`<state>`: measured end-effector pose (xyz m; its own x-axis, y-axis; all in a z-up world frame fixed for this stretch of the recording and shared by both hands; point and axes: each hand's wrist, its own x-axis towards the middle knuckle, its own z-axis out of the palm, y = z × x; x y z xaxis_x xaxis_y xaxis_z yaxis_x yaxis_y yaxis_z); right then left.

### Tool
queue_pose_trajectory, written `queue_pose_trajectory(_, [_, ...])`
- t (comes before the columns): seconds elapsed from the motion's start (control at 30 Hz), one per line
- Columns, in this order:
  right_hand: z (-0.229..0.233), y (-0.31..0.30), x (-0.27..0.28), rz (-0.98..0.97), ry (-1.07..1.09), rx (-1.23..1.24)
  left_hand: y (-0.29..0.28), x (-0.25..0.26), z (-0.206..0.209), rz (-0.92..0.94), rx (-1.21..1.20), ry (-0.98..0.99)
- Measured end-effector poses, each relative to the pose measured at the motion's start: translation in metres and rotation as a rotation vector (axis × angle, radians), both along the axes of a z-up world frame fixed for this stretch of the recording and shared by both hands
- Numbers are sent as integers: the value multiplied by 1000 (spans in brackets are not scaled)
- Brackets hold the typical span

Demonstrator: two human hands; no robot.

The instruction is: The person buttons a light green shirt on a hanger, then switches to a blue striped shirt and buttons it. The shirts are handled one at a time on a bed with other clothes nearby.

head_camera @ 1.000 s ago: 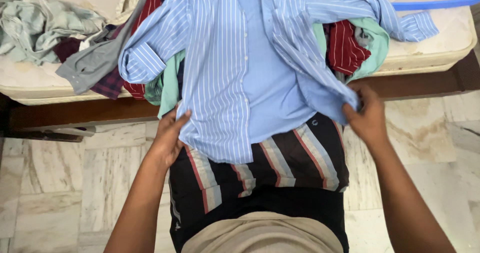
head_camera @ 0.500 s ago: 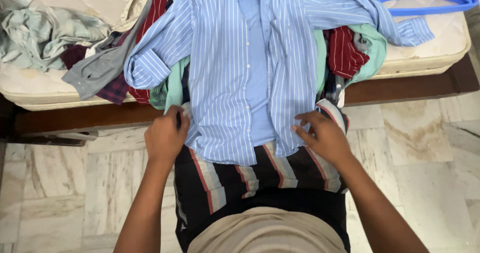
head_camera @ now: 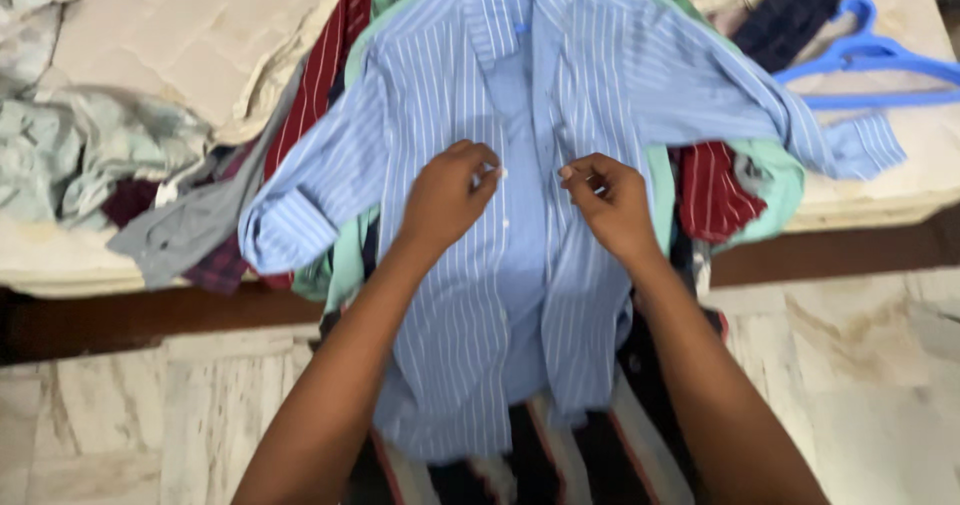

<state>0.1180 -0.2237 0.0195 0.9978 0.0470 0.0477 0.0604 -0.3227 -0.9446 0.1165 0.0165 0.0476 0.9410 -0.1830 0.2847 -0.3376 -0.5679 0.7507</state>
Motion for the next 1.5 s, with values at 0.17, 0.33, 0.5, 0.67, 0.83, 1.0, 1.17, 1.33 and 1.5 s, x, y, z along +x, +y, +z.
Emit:
queue_pose_trajectory(0.17, [-63, 27, 86, -96, -84, 154, -26, 101, -56, 175, 159, 34])
queue_pose_trajectory(0.33, [-96, 44, 116, -172, -260, 25, -11, 137, -107, 327, 125, -219])
queue_pose_trajectory(0.5, [-109, 43, 143, -234, -82, 104, 16, 147, -134, 177, -196, 8])
queue_pose_trajectory(0.67, [-112, 47, 148, -277, -31, 20, 28, 150, -115, 65, -140, 202])
queue_pose_trajectory(0.83, [-108, 43, 149, -271, 25, 50, 22, 151, -108, 66, -22, 163])
queue_pose_trajectory(1.0, [-118, 43, 151, -300, -28, 69, 18, 149, -113, 130, -50, 256])
queue_pose_trajectory(1.17, [-105, 43, 146, -272, -49, -136, 16, 152, -125, 169, -102, 254])
queue_pose_trajectory(1.33, [-93, 47, 147, -272, 22, -206, 17, 153, -130, 154, -39, 135])
queue_pose_trajectory(1.5, [-99, 44, 148, -233, -30, -249, 17, 154, -129, 137, 8, 132])
